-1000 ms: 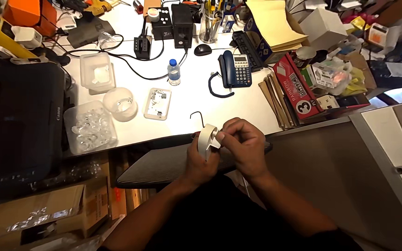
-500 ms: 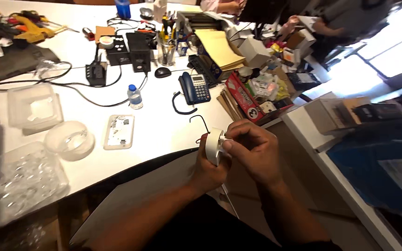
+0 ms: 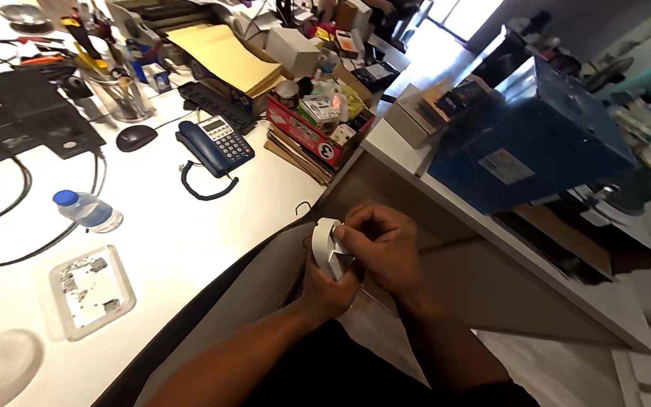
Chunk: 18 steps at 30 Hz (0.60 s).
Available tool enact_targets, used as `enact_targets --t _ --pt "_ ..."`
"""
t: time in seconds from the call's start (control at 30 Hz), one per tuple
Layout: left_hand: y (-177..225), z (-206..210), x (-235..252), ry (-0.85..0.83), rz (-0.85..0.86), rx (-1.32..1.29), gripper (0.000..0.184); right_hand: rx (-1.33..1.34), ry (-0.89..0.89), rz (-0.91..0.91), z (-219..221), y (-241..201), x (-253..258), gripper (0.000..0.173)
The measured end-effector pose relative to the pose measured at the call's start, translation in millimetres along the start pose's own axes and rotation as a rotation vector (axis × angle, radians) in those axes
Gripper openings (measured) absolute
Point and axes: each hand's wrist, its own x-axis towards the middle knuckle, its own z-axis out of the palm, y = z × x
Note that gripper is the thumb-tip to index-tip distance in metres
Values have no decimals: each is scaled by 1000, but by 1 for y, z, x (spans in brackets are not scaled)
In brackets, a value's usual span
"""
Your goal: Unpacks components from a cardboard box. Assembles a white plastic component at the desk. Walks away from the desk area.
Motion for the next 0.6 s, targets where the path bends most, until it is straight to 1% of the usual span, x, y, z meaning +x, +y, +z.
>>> enact_targets --t 0.13,0.23,0.37,0.5,0.6 --pt "-6 -10 -4 -47 4 -25 62 -33 -28 -24 -1 1 -9 11" --pt "-3 -13 -5 -40 -32 -34 60 -38 -61 7 -4 3 -14 13" --pt "-4 -17 -5 -52 -55 -45 57 -11 3 20 1 11 -23 11" --pt "-11 -23 0 -86 39 -2 51 -10 0 -3 4 12 -25 13" --pt "-12 -25 3 -119 84 25 53 -28 10 -2 6 9 -27 12"
